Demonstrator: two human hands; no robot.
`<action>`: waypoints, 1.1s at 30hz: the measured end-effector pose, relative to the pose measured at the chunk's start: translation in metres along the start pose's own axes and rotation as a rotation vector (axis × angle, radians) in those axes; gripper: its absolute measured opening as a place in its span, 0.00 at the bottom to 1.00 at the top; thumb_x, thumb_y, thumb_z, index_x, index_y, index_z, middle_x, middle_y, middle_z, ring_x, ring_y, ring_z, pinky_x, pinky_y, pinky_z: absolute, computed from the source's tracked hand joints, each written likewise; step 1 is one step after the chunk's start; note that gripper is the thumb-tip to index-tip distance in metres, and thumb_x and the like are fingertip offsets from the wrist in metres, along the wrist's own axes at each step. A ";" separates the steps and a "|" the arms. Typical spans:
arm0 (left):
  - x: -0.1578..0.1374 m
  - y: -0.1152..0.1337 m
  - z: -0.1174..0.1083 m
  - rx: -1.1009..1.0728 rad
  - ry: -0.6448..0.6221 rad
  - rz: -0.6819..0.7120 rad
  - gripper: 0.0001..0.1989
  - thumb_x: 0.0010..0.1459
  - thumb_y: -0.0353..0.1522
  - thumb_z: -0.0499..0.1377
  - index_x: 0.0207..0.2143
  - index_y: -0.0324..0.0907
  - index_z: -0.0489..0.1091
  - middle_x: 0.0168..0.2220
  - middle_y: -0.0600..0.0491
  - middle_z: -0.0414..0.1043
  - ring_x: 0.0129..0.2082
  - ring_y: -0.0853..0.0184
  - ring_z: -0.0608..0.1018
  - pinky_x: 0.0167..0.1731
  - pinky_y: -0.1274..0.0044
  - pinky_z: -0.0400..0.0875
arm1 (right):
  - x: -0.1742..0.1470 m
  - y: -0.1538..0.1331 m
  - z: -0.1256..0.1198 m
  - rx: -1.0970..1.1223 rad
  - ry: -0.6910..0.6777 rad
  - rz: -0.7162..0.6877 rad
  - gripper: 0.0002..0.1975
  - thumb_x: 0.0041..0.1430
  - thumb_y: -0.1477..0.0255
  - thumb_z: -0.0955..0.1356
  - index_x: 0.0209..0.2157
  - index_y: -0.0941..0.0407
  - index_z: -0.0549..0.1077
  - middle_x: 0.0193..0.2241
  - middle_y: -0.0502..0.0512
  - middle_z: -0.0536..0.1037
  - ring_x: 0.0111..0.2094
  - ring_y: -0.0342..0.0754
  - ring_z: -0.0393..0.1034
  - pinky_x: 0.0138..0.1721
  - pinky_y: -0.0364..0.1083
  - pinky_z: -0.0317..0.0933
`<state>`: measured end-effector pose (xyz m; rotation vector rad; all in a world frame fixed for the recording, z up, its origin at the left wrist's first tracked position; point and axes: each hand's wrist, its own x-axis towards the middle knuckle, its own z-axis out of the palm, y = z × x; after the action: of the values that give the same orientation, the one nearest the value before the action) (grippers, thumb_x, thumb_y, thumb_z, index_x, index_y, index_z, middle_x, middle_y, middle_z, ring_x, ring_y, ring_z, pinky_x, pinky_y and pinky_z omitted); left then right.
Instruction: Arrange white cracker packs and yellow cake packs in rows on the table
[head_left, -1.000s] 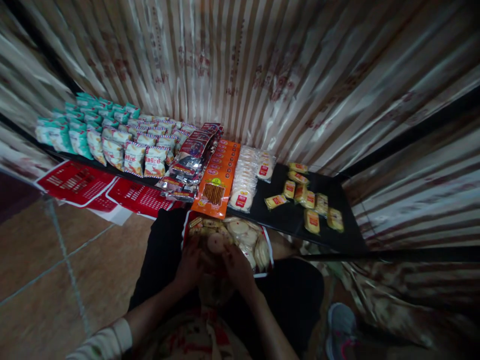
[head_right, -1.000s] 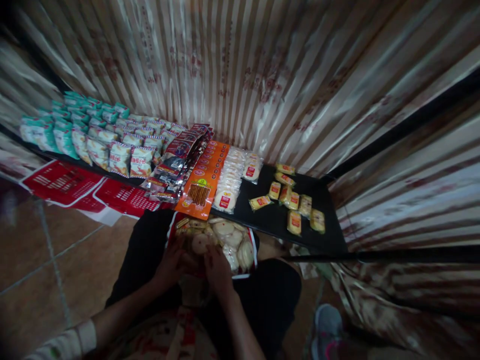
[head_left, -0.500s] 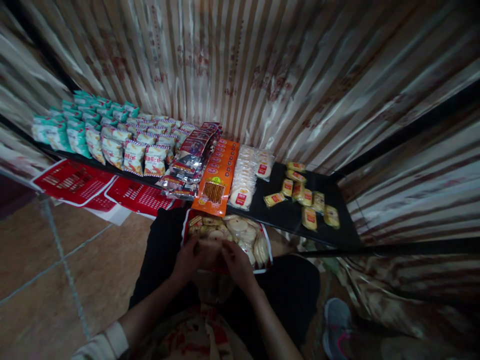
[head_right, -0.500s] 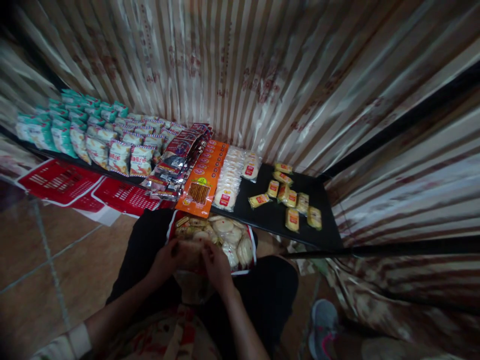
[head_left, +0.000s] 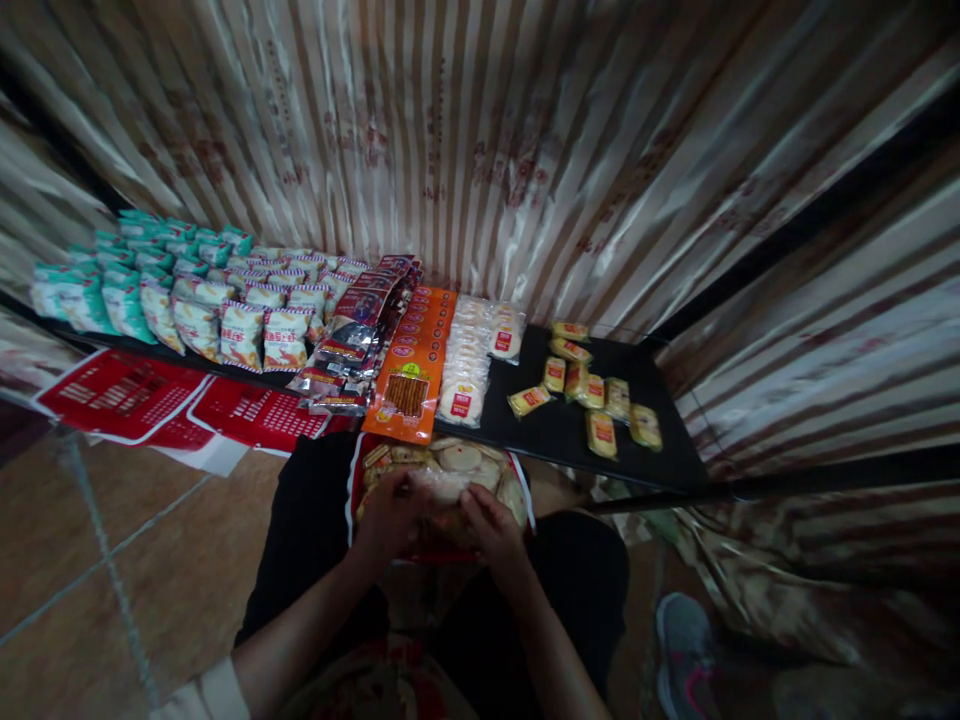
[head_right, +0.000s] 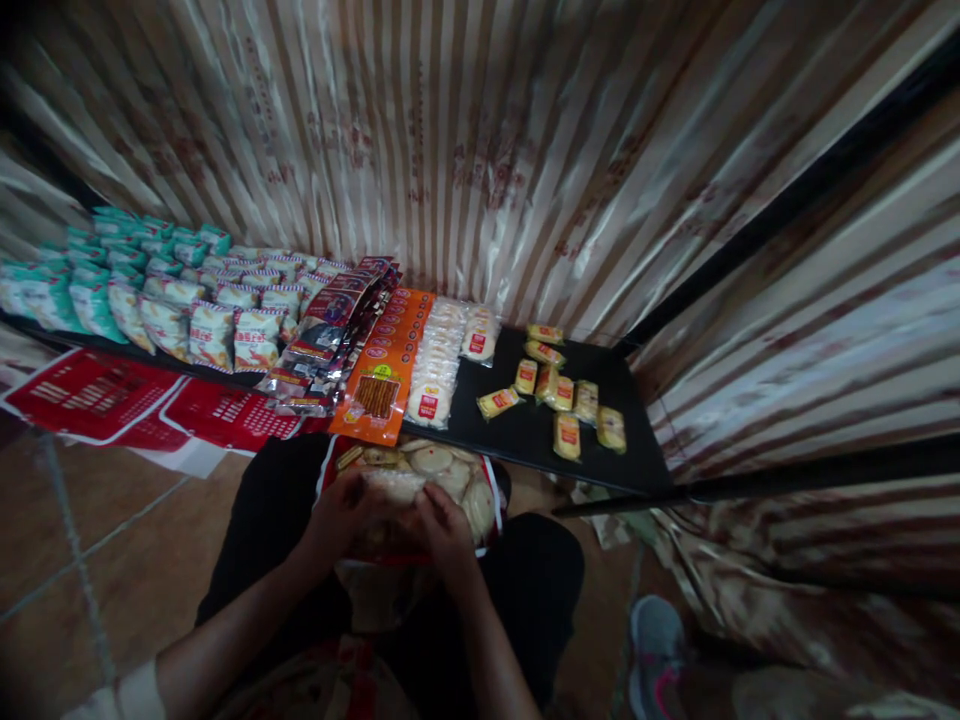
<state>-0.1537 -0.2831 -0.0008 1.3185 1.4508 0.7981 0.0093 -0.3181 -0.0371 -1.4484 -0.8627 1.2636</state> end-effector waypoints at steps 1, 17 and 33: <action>-0.001 0.003 0.002 0.003 0.012 0.063 0.12 0.48 0.34 0.58 0.37 0.41 0.70 0.37 0.51 0.74 0.40 0.63 0.74 0.43 0.72 0.69 | -0.001 0.000 -0.003 0.066 -0.015 0.037 0.21 0.47 0.55 0.70 0.37 0.56 0.75 0.35 0.56 0.78 0.38 0.52 0.73 0.40 0.50 0.68; -0.007 0.022 0.045 0.133 -0.125 0.436 0.12 0.58 0.29 0.50 0.39 0.44 0.72 0.57 0.49 0.58 0.56 0.62 0.64 0.54 0.67 0.62 | 0.019 -0.030 -0.045 0.391 0.125 0.002 0.26 0.44 0.63 0.73 0.47 0.50 0.70 0.42 0.52 0.76 0.44 0.50 0.70 0.46 0.51 0.64; 0.043 0.075 0.121 0.319 -0.122 0.450 0.25 0.52 0.25 0.49 0.55 0.35 0.60 0.61 0.41 0.51 0.61 0.59 0.57 0.58 0.66 0.58 | 0.079 -0.070 -0.102 0.229 0.232 -0.072 0.23 0.36 0.63 0.75 0.37 0.55 0.73 0.28 0.51 0.78 0.30 0.45 0.71 0.33 0.44 0.64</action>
<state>-0.0127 -0.2436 0.0218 1.9467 1.2321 0.7720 0.1307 -0.2482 0.0060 -1.3367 -0.5894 1.0778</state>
